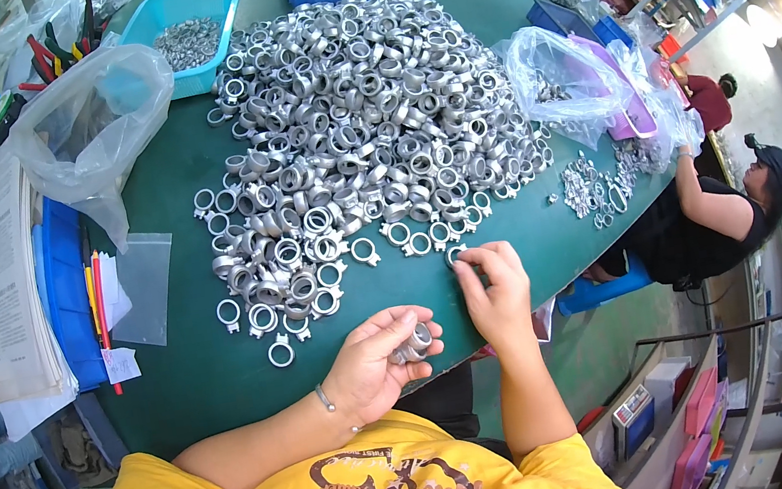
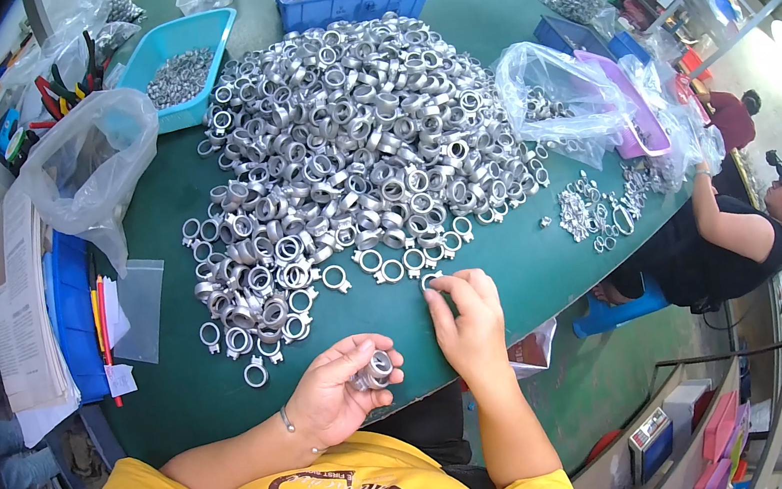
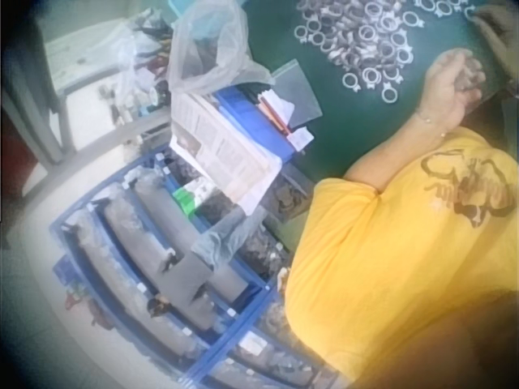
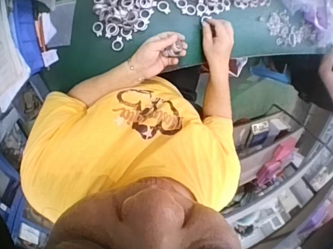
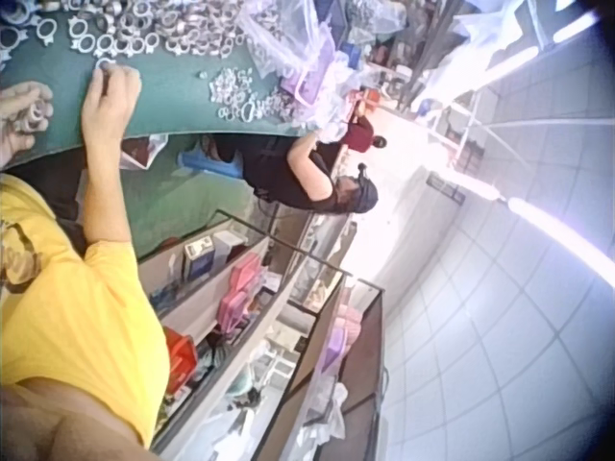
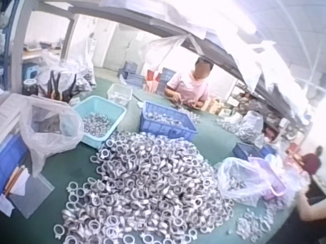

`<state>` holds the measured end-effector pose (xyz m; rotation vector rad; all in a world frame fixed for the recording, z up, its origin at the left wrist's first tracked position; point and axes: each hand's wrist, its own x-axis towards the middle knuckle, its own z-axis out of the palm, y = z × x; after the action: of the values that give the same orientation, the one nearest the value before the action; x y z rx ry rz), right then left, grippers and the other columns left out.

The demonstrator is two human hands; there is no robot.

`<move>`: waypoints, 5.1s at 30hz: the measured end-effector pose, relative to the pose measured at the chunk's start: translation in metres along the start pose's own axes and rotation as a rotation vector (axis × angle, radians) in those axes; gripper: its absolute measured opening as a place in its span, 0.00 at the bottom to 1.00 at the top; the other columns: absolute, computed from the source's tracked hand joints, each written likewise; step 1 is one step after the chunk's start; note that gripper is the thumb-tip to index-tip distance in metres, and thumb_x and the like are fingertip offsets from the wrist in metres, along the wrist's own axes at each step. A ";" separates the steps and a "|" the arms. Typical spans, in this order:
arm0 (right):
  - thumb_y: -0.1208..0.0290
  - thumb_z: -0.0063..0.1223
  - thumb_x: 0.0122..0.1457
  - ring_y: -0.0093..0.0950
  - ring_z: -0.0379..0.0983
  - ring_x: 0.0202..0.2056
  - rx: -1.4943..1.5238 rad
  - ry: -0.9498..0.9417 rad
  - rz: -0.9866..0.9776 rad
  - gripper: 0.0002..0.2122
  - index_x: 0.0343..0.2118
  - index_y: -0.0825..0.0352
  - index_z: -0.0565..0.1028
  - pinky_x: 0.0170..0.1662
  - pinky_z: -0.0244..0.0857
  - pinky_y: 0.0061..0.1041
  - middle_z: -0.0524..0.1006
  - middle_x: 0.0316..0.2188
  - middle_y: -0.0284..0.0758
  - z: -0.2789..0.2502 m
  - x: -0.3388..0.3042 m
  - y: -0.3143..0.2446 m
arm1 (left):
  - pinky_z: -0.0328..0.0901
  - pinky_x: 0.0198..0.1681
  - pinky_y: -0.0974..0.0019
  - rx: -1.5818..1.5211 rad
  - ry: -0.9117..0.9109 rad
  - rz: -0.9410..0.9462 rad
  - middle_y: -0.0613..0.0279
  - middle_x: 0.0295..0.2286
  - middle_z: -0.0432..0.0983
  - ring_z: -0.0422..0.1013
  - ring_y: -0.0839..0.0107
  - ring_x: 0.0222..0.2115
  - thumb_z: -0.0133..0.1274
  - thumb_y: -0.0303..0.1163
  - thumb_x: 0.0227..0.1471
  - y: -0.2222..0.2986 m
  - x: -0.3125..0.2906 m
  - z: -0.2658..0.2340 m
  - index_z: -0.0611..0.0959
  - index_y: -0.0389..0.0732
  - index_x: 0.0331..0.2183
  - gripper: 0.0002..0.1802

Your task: The person uses both hands to pick up small silver metal rings and inserts a smaller cylindrical component into each ring before placing the assembled piece into a plastic bag.

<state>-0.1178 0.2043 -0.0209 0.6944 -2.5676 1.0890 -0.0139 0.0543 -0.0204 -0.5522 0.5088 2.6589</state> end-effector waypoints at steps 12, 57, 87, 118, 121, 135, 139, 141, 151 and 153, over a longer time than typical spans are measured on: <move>0.86 0.48 0.50 0.24 0.70 0.34 1.125 -0.319 0.266 0.05 0.31 0.73 0.71 0.36 0.67 0.21 0.71 0.38 0.42 -0.007 -0.032 -0.006 | 0.66 0.24 0.76 0.221 0.032 0.147 0.60 0.30 0.73 0.71 0.74 0.29 0.48 0.30 0.51 -0.004 -0.002 0.001 0.75 0.36 0.34 0.08; 0.84 0.51 0.46 0.32 0.71 0.27 0.271 -0.136 -0.168 0.03 0.25 0.72 0.72 0.31 0.65 0.24 0.74 0.24 0.39 -0.011 0.008 -0.016 | 0.66 0.21 0.72 0.020 -0.020 -0.039 0.60 0.28 0.73 0.72 0.71 0.27 0.45 0.36 0.53 0.004 0.000 -0.003 0.74 0.38 0.39 0.15; 0.83 0.48 0.51 0.21 0.68 0.34 1.060 -0.410 0.318 0.05 0.32 0.71 0.69 0.36 0.63 0.17 0.69 0.36 0.37 -0.011 -0.027 -0.014 | 0.62 0.21 0.76 0.202 0.104 0.130 0.63 0.26 0.72 0.68 0.77 0.25 0.51 0.29 0.48 0.001 -0.003 0.004 0.75 0.38 0.31 0.07; 0.85 0.52 0.47 0.29 0.72 0.32 0.424 -0.265 -0.299 0.07 0.30 0.70 0.71 0.36 0.66 0.22 0.73 0.34 0.41 -0.010 -0.021 -0.024 | 0.60 0.18 0.78 0.425 0.115 0.235 0.64 0.25 0.71 0.67 0.79 0.20 0.52 0.29 0.47 -0.002 -0.003 0.003 0.77 0.36 0.30 0.07; 0.81 0.45 0.54 0.23 0.70 0.28 0.821 -0.233 0.102 0.06 0.35 0.71 0.69 0.32 0.65 0.18 0.72 0.30 0.38 -0.004 -0.031 -0.024 | 0.60 0.19 0.79 0.649 0.124 0.388 0.64 0.26 0.72 0.66 0.81 0.19 0.55 0.26 0.44 -0.001 -0.004 0.006 0.78 0.35 0.30 0.08; 0.90 0.51 0.45 0.31 0.68 0.43 1.292 -0.240 0.182 0.14 0.36 0.73 0.65 0.45 0.65 0.27 0.68 0.42 0.44 -0.008 -0.028 -0.023 | 0.63 0.21 0.77 0.515 0.131 0.296 0.61 0.26 0.73 0.69 0.77 0.25 0.53 0.25 0.46 0.004 -0.005 0.004 0.75 0.35 0.34 0.10; 0.89 0.53 0.44 0.32 0.70 0.39 0.909 -0.120 -0.056 0.15 0.35 0.72 0.66 0.42 0.66 0.28 0.71 0.37 0.45 -0.005 -0.032 -0.025 | 0.64 0.21 0.77 0.370 0.054 0.292 0.61 0.28 0.74 0.70 0.77 0.25 0.52 0.27 0.47 -0.001 -0.006 0.006 0.76 0.34 0.35 0.10; 0.88 0.55 0.42 0.33 0.72 0.35 0.573 -0.137 -0.288 0.15 0.34 0.71 0.68 0.38 0.67 0.27 0.73 0.34 0.46 -0.009 -0.024 -0.030 | 0.64 0.21 0.76 0.396 0.059 0.314 0.61 0.28 0.74 0.70 0.76 0.26 0.52 0.27 0.47 0.000 -0.004 0.005 0.76 0.34 0.35 0.11; 0.84 0.51 0.44 0.35 0.66 0.29 0.057 -0.086 -0.179 0.08 0.29 0.68 0.74 0.32 0.61 0.27 0.70 0.26 0.38 0.016 0.014 -0.012 | 0.70 0.26 0.70 -0.021 -0.009 0.193 0.54 0.35 0.72 0.72 0.65 0.34 0.47 0.26 0.49 0.009 -0.004 0.005 0.71 0.38 0.41 0.14; 0.82 0.52 0.44 0.35 0.65 0.29 -0.107 -0.119 -0.252 0.06 0.28 0.68 0.74 0.32 0.60 0.28 0.70 0.25 0.38 0.024 0.019 -0.006 | 0.70 0.24 0.69 -0.110 0.006 0.182 0.55 0.33 0.72 0.72 0.65 0.31 0.48 0.27 0.49 0.011 -0.005 0.007 0.71 0.39 0.38 0.12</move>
<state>-0.1319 0.1767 -0.0259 1.0498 -2.5245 0.8480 -0.0169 0.0462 -0.0093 -0.5703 0.4349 2.8731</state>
